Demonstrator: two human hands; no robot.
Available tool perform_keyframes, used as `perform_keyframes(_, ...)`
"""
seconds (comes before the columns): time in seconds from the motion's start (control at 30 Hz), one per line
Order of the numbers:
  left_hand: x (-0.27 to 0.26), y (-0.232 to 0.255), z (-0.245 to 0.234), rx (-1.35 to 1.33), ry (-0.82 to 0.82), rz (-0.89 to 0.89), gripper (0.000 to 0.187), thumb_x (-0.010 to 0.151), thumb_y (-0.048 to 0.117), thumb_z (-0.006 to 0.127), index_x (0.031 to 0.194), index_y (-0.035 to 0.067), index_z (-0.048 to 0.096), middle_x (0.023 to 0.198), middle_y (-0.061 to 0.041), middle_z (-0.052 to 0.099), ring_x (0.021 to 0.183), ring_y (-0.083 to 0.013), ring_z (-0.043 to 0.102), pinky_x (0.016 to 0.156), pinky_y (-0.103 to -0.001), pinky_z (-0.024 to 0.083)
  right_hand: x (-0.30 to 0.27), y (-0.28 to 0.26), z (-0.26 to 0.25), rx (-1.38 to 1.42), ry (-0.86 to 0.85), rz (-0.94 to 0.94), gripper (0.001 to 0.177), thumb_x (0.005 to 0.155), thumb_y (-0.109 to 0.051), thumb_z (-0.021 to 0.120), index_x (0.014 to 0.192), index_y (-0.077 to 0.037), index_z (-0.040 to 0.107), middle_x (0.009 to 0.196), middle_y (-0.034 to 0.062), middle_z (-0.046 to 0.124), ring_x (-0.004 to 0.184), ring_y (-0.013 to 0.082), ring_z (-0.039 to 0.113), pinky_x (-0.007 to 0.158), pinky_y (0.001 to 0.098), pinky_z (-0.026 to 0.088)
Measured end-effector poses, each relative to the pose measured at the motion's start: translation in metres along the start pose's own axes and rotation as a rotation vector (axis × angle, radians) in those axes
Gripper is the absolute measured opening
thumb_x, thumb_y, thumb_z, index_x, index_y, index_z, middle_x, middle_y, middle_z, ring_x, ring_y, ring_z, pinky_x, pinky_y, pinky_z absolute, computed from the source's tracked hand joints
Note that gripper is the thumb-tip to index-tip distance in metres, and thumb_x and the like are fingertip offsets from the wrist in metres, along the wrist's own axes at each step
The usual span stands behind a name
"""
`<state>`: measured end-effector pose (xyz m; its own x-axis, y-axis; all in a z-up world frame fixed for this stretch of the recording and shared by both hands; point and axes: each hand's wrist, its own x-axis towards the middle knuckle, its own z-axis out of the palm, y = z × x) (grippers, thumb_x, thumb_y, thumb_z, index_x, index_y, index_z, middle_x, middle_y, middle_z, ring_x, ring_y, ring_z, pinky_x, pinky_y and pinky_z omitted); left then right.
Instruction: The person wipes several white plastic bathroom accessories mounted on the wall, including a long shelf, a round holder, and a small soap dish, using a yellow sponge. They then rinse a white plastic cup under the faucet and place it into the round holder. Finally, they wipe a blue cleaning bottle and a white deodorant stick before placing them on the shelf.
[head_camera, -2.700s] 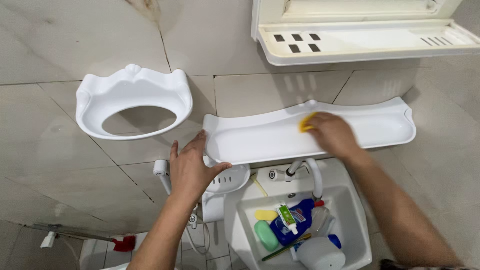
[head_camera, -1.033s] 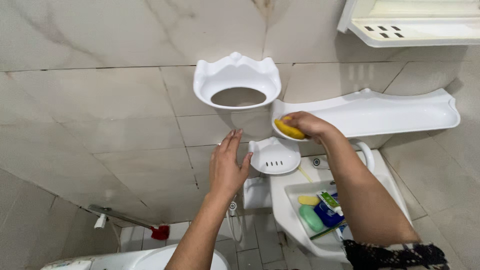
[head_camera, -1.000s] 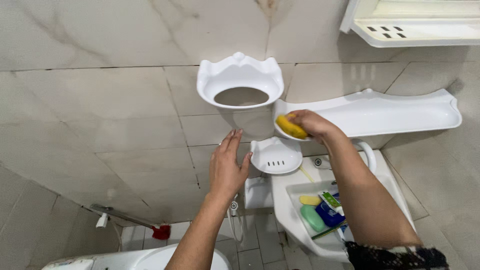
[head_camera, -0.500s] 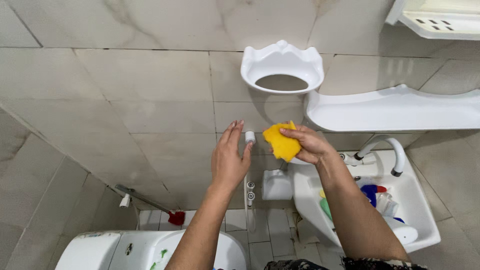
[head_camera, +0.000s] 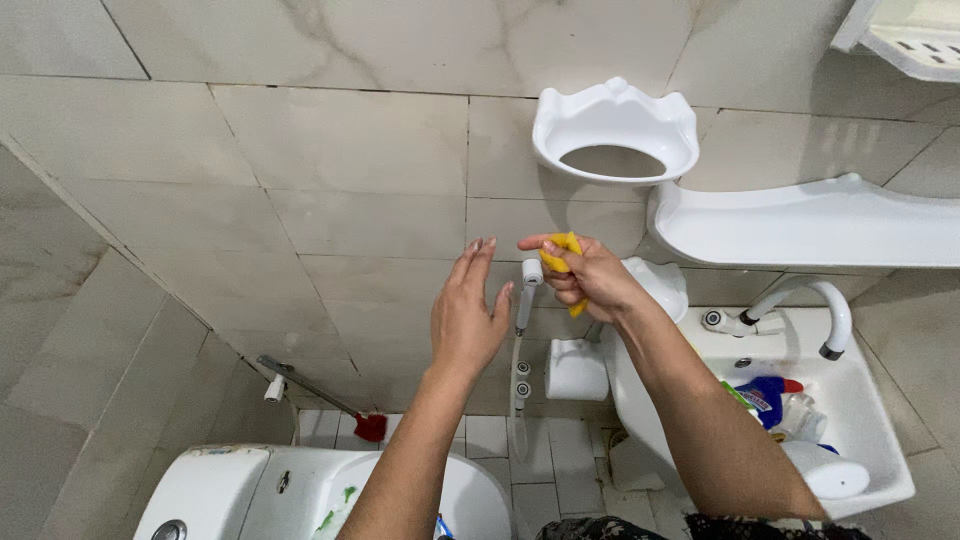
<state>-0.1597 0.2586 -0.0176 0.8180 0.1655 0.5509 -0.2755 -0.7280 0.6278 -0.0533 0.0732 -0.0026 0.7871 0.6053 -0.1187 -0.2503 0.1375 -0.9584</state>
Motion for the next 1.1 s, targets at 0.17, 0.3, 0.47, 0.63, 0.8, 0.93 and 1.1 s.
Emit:
perform_keyframes(0.17,-0.004,-0.009,-0.010,-0.059,0.039,-0.017,0.058,0.088,0.014,0.070,0.143,0.005,0.054,0.147,-0.021,0.055,0.133,-0.0370,0.056,0.105,-0.044,0.049,0.018,-0.002,0.014,-0.031,0.060,-0.044,0.044,0.109,-0.040,0.045,0.074,-0.015,0.042,0.054,-0.0064,0.028,0.040,0.0070,0.020,0.033,0.0260,0.015)
perform_keyframes(0.3,-0.003,-0.015,-0.016,-0.029,0.041,-0.006,0.058,0.089,0.014,0.071,0.144,0.005,0.054,0.146,-0.021,0.056,0.134,-0.0372,0.055,0.105,-0.045,0.049,0.030,-0.007,0.021,-0.006,0.059,-0.068,0.053,0.108,-0.046,0.043,0.065,-0.018,0.029,0.051,-0.0073,0.024,0.039,0.0063,0.019,0.033,0.0260,0.013)
perform_keyframes(0.47,-0.002,-0.021,-0.019,-0.023,0.022,-0.043,0.058,0.089,0.014,0.070,0.143,0.006,0.053,0.147,-0.020,0.055,0.134,-0.0359,0.055,0.104,-0.045,0.049,0.041,-0.008,0.027,-0.197,0.180,-0.079,0.052,0.107,-0.045,0.044,0.065,-0.018,0.030,0.050,-0.0064,0.026,0.038,0.0081,0.020,0.032,0.0285,0.013)
perform_keyframes(0.63,-0.001,-0.022,-0.017,-0.023,0.029,-0.026,0.058,0.089,0.013,0.070,0.144,0.005,0.053,0.146,-0.020,0.056,0.135,-0.0353,0.055,0.105,-0.045,0.049,0.045,-0.007,0.023,-0.206,0.175,-0.105,0.047,0.108,-0.038,0.051,0.070,-0.018,0.033,0.056,-0.0070,0.029,0.044,0.0061,0.027,0.037,0.0244,0.023)
perform_keyframes(0.8,0.001,-0.018,-0.011,-0.031,0.006,-0.041,0.060,0.089,0.014,0.071,0.144,0.005,0.052,0.146,-0.020,0.055,0.133,-0.0352,0.055,0.104,-0.045,0.048,0.033,-0.021,0.018,-0.194,-0.034,-0.013,0.025,0.086,-0.006,0.049,0.110,-0.014,0.048,0.087,0.0015,0.048,0.074,0.0124,0.054,0.068,0.0343,0.058)
perform_keyframes(0.93,0.000,-0.013,-0.008,-0.051,0.022,-0.012,0.060,0.088,0.013,0.071,0.145,0.005,0.053,0.146,-0.020,0.056,0.135,-0.0364,0.055,0.106,-0.045,0.048,0.017,-0.042,0.019,-0.430,-0.085,0.009,0.050,0.086,0.003,0.049,0.133,-0.015,0.047,0.101,0.0068,0.059,0.084,0.0126,0.066,0.075,0.0275,0.060)
perform_keyframes(1.1,0.001,-0.006,-0.001,-0.059,0.003,-0.029,0.060,0.088,0.014,0.071,0.145,0.006,0.052,0.147,-0.020,0.055,0.134,-0.0361,0.055,0.107,-0.044,0.047,0.004,-0.046,0.018,-0.216,-0.096,-0.085,0.043,0.099,-0.007,0.049,0.140,-0.015,0.053,0.091,0.0002,0.053,0.064,0.0044,0.043,0.050,0.0189,0.039)
